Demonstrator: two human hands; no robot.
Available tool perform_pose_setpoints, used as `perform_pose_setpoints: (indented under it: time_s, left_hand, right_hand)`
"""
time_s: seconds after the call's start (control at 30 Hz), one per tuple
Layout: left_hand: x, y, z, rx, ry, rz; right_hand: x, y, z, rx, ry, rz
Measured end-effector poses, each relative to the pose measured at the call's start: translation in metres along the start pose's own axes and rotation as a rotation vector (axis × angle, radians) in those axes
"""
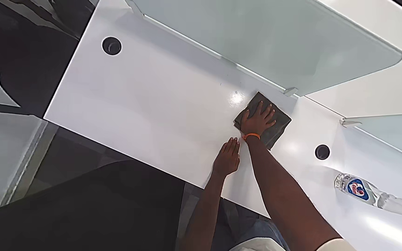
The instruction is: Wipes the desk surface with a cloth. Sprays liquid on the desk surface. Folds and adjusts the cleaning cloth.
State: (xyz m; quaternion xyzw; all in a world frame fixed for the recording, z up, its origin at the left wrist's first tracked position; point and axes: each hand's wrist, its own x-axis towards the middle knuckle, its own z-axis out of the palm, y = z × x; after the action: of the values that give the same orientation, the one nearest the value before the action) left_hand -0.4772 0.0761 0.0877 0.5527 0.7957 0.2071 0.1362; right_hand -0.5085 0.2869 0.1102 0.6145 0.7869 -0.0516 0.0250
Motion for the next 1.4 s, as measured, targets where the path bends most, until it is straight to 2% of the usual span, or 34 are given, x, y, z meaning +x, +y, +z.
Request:
perform_pose_setpoints:
  time_s: [0.2, 0.4, 0.67, 0.8, 0.93, 1.03, 1.3, 1.4]
  left_hand:
    - [-0.001, 0.000, 0.002, -0.005, 0.021, 0.000]
    - [-0.001, -0.001, 0.003, 0.007, 0.064, 0.013]
    - [0.000, -0.001, 0.002, -0.018, 0.084, 0.009]
    - [0.001, -0.001, 0.003, -0.022, 0.078, 0.005]
    - [0.000, -0.001, 0.002, -0.010, 0.073, 0.001]
    - [0.002, -0.002, 0.002, -0.011, 0.089, 0.008]
    - [0.000, -0.003, 0.004, -0.020, 0.117, 0.028]
    - [-0.001, -0.003, 0.004, -0.016, 0.117, 0.021]
  right_hand:
    - [0.043, -0.028, -0.007, -0.008, 0.007, 0.044]
    - [0.076, -0.046, -0.012, 0.024, 0.018, 0.014]
    - [0.095, -0.055, -0.008, 0.036, 0.033, -0.016]
    - [0.095, -0.047, -0.009, 0.067, 0.031, -0.150]
    - [0.091, -0.024, -0.007, 0.172, 0.024, -0.558]
    - [0.089, 0.002, -0.007, 0.227, -0.049, -0.822]
    - [0.020, 0.103, -0.010, 0.368, -0.176, -1.044]
    - [-0.010, 0.154, -0.014, 0.282, -0.258, -1.160]
